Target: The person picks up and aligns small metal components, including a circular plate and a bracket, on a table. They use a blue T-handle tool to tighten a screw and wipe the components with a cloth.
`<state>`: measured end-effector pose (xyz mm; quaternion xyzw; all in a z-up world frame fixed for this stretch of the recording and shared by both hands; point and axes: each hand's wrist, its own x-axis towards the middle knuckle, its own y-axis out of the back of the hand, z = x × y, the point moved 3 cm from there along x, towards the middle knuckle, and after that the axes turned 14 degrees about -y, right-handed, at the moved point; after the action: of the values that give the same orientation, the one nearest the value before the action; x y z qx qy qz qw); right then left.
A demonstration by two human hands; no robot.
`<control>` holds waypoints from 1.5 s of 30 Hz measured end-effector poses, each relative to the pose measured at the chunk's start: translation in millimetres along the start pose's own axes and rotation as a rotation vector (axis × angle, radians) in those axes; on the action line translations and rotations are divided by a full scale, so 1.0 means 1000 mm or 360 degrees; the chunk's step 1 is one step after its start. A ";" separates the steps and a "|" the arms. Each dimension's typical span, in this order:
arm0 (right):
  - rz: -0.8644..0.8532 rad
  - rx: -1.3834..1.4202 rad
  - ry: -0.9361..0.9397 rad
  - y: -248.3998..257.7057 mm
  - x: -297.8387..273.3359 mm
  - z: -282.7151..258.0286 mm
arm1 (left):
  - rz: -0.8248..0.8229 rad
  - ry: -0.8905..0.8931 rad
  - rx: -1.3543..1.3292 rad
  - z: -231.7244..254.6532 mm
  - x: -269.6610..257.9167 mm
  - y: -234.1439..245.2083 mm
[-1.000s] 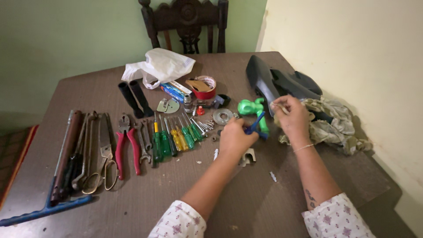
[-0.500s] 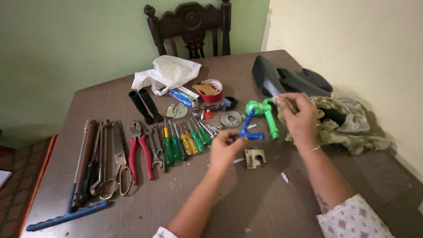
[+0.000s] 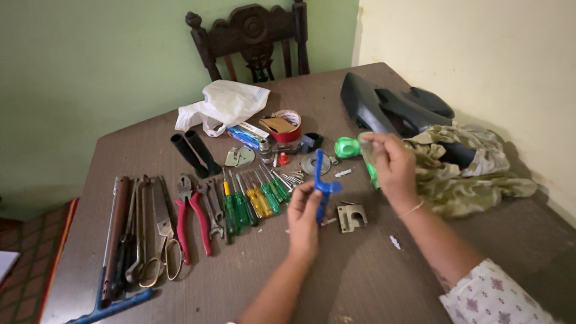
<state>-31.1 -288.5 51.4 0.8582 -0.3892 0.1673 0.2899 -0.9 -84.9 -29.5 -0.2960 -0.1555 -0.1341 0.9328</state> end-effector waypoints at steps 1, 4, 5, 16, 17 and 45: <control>0.0010 0.0097 0.0225 0.001 -0.007 -0.008 | -0.0016 0.0041 0.0007 -0.002 -0.003 -0.003; -0.0047 0.0458 0.0203 -0.006 -0.020 -0.024 | -0.0002 0.0122 0.0035 0.001 -0.005 -0.005; -0.0103 0.0721 -0.0054 -0.009 -0.023 -0.025 | 0.0017 0.0163 0.0060 0.002 -0.004 -0.007; -0.0514 0.0303 0.0460 -0.042 -0.098 -0.082 | 0.0289 0.0504 -0.0876 0.019 0.017 -0.018; -0.0488 0.0173 0.0676 -0.043 -0.099 -0.086 | 0.0252 0.0504 -0.0869 0.023 0.021 -0.016; -0.0711 0.0151 0.0969 -0.041 -0.082 -0.059 | 0.0242 0.0388 -0.0679 0.048 0.043 -0.002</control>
<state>-56.1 -183.5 40.2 0.8453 -0.0804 0.3651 0.3817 28.0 -64.5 24.4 -0.4785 0.0126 -0.1281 0.8686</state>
